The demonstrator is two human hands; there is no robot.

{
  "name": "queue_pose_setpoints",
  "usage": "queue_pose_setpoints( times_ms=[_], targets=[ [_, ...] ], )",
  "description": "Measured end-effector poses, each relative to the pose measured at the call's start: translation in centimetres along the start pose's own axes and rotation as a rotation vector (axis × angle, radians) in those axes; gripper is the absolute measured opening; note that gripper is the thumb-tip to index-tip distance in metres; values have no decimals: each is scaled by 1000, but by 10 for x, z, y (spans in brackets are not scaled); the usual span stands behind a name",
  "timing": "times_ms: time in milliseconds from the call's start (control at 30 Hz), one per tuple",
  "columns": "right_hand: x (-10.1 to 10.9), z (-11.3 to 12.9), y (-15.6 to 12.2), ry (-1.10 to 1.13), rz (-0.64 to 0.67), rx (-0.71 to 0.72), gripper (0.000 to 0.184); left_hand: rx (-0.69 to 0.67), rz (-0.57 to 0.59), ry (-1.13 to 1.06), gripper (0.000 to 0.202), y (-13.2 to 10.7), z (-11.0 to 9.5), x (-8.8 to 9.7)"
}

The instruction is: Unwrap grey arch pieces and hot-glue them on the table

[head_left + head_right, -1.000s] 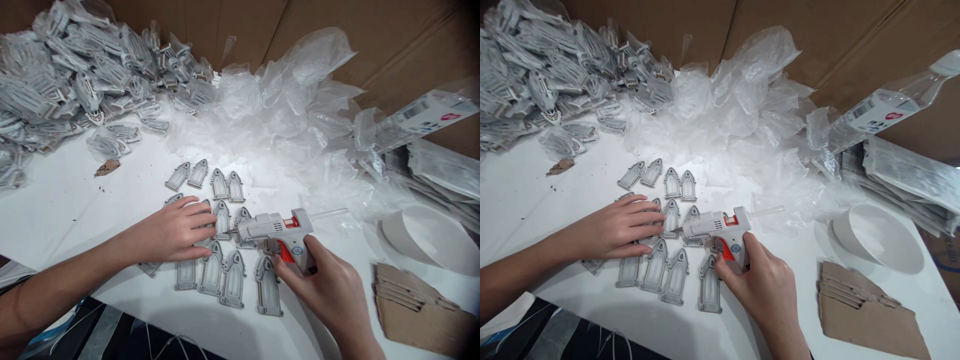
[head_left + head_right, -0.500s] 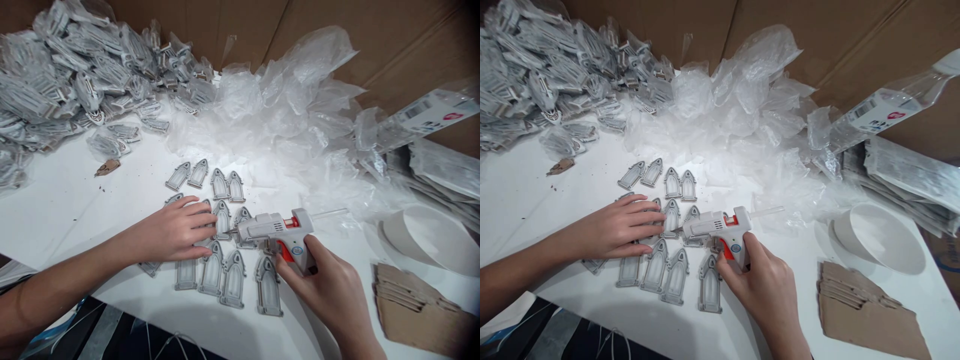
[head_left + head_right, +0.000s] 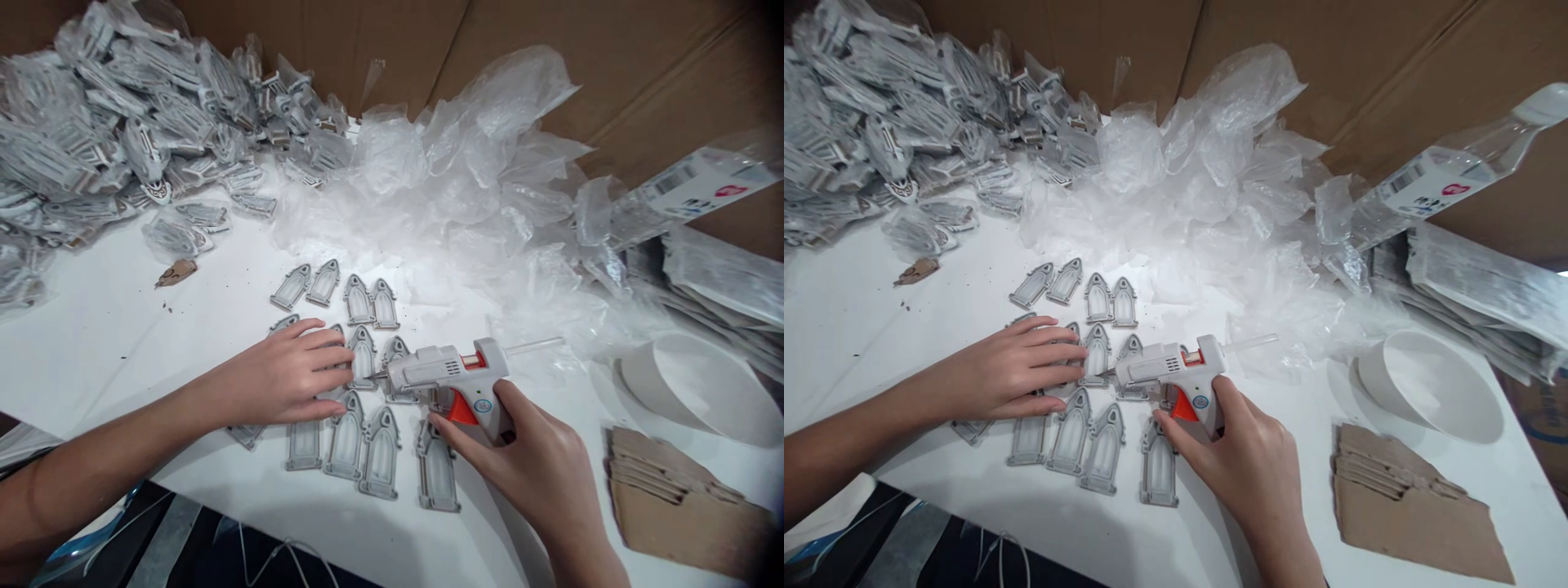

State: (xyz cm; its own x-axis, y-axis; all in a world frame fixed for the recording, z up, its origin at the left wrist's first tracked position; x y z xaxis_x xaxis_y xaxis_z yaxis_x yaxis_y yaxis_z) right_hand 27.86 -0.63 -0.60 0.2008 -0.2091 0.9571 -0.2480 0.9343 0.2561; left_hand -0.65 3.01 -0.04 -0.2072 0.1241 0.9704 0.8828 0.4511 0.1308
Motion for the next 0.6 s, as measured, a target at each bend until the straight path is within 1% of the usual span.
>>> queue_pose_setpoints(
  times_ms=[100,333,467,600],
  targets=[
    [2,1,2,7,26,-1,58,0,1,-5,34,0,0,0],
    [-1,-1,3,-5,25,-20,63,2,1,2,33,1,0,1],
    [-1,0,3,-26,-6,9,63,1,-15,6,30,1,0,1],
    [0,0,2,-38,0,12,63,1,-8,-1,31,1,0,1]
  ],
)
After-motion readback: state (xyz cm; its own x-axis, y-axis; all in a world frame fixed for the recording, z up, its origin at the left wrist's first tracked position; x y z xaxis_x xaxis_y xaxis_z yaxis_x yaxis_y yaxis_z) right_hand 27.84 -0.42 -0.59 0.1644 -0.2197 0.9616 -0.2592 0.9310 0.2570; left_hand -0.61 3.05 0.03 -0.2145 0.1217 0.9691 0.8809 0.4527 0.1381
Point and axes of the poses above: each hand's wrist, its own y-axis towards the middle knuckle, its own x-axis out of the back of the hand, z = x × y, the point moved 3 cm from there along y, towards the middle knuckle, and after that the axes turned 6 degrees about z, right-handed, at the moved point
